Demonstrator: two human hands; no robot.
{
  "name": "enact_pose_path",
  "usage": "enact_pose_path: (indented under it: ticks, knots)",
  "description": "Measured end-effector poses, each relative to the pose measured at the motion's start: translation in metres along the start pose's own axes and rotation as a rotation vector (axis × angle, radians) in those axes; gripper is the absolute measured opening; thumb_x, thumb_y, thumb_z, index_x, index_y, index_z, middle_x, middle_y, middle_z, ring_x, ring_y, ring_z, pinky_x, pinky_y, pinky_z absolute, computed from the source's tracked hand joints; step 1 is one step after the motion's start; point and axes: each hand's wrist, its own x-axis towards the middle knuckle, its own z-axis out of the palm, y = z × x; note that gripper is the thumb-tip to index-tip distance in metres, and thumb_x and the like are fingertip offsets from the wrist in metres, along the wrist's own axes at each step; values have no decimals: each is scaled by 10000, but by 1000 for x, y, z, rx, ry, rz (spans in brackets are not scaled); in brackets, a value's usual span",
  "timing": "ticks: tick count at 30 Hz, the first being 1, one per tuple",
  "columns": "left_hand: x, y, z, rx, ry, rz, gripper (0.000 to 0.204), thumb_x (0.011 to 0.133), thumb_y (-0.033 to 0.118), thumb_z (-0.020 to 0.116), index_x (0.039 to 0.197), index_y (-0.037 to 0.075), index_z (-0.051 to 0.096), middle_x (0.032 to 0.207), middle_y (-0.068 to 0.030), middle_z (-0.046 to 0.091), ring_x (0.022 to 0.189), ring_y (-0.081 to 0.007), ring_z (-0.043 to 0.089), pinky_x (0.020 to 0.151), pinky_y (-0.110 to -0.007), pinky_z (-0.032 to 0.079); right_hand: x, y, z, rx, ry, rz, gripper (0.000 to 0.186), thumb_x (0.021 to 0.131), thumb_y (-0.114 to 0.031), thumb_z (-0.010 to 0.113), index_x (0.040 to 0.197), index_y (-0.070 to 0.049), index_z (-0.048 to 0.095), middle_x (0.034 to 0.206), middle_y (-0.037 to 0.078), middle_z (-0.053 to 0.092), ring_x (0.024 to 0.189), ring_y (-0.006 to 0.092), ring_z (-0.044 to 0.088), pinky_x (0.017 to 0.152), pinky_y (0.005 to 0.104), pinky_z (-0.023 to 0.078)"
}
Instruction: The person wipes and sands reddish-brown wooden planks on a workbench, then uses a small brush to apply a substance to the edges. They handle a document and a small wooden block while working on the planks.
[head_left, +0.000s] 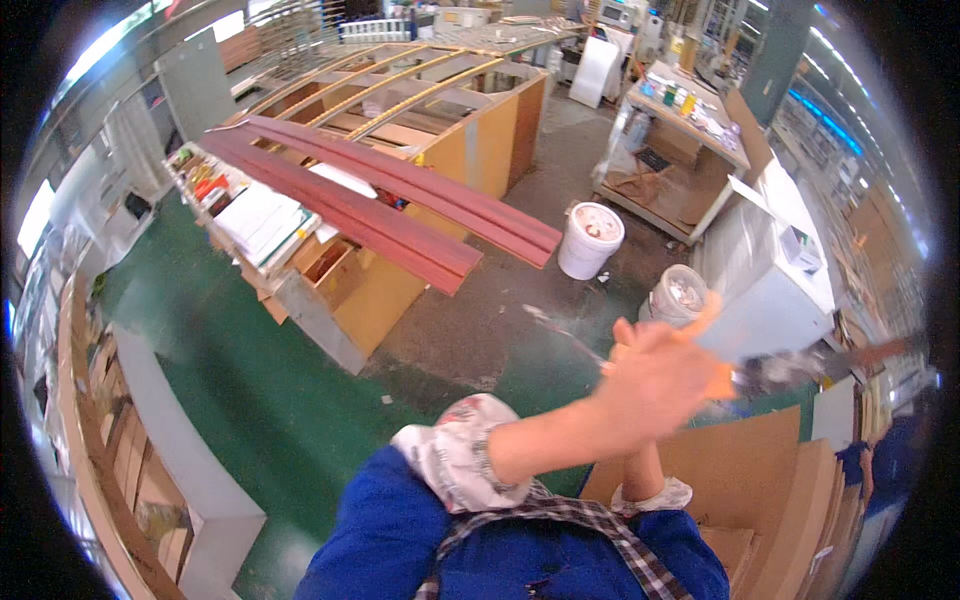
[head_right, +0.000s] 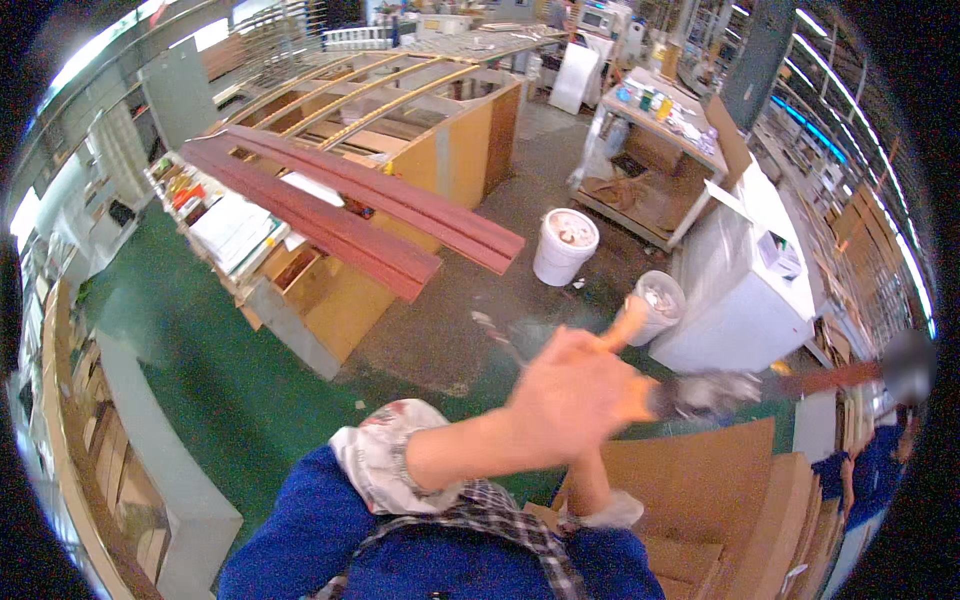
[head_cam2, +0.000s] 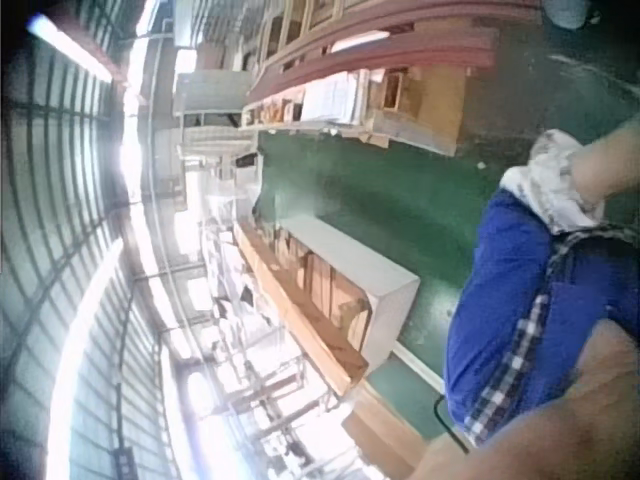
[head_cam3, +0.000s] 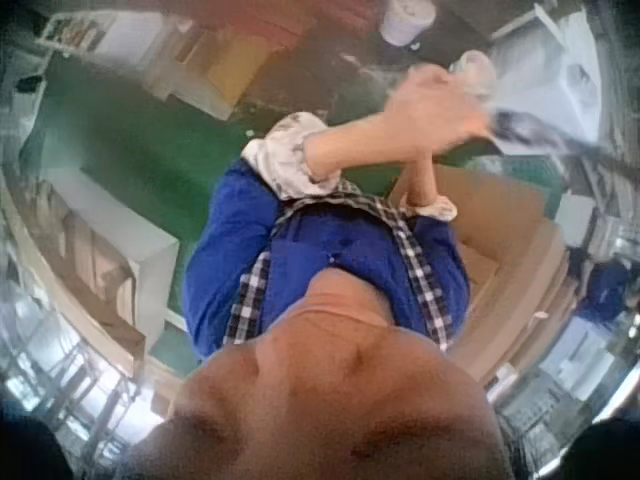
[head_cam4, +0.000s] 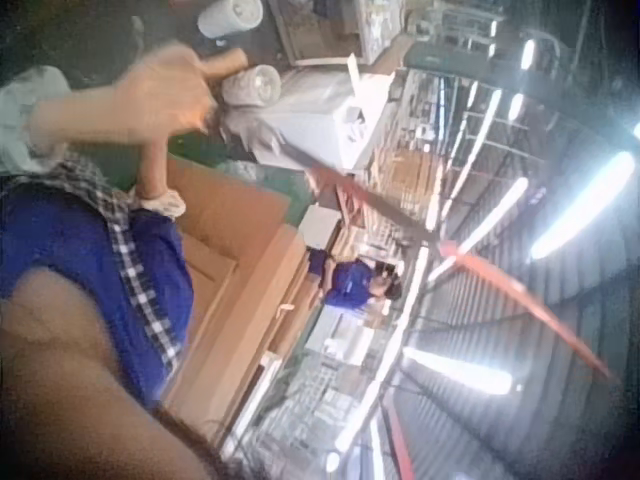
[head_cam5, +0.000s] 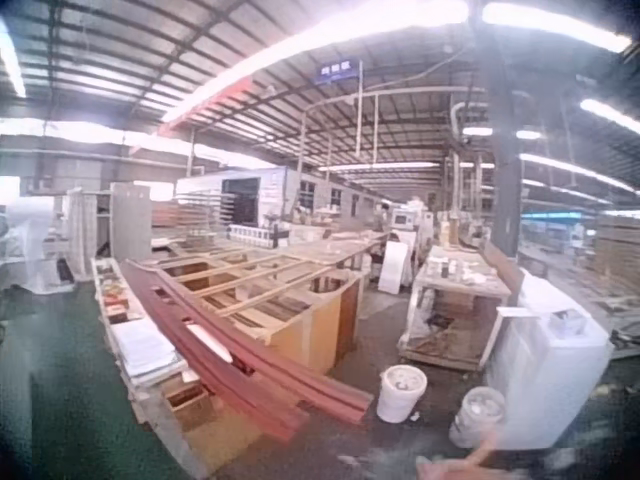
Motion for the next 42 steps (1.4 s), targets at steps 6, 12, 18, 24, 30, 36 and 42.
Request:
enact_pose_path:
  ticks: [6,12,18,24,30,36,42]
  knots:
    - [-58,-63,3,107,-132,-275,205,659,114,649,843,86,565,815,-48,562,845,-247,583,851,-421,393,62,-4,11,-403,-247,58,989,703,-340,743,1446,27,204,1207,184,559,1120,251,543,1002,386,392]
    - [-38,-135,27,-62,64,-167,192,713,141,618,888,79,566,841,-58,569,856,-264,574,864,-469,367,122,13,21,-492,33,-225,705,811,-259,595,1390,51,339,1097,148,594,1019,210,574,902,321,456]
    - [-29,-216,46,-79,-66,-197,220,723,148,634,933,101,585,904,-75,595,976,-278,567,881,-454,362,198,25,15,-320,-64,-261,691,859,-276,551,1416,46,301,1079,133,568,964,198,577,876,307,464]
    - [-41,-300,29,-409,-323,-463,238,757,107,600,992,72,580,969,-116,594,1055,-311,542,948,-477,343,270,113,-14,-496,194,-333,371,865,-131,536,1184,59,528,833,71,541,712,116,492,617,234,414]
    - [-119,-329,-46,-209,-167,-176,423,728,79,645,1143,24,585,1281,-250,471,1231,-390,446,1084,-511,284,313,125,23,-162,-65,-155,266,852,-132,534,1038,58,525,617,64,500,524,131,464,526,259,417]
    - [-224,-354,-166,424,-126,-923,411,765,145,688,1136,24,559,1269,-232,482,1139,-409,489,946,-474,409,360,138,78,-163,-686,-22,223,829,-192,571,747,16,573,586,108,564,482,196,540,464,302,453]
    - [-286,-410,-298,739,-129,-1073,379,861,189,612,1178,1,524,1266,-200,484,1170,-387,462,978,-463,369,373,190,159,-128,-606,-153,249,820,-202,580,739,32,555,548,117,547,461,200,532,450,303,449]
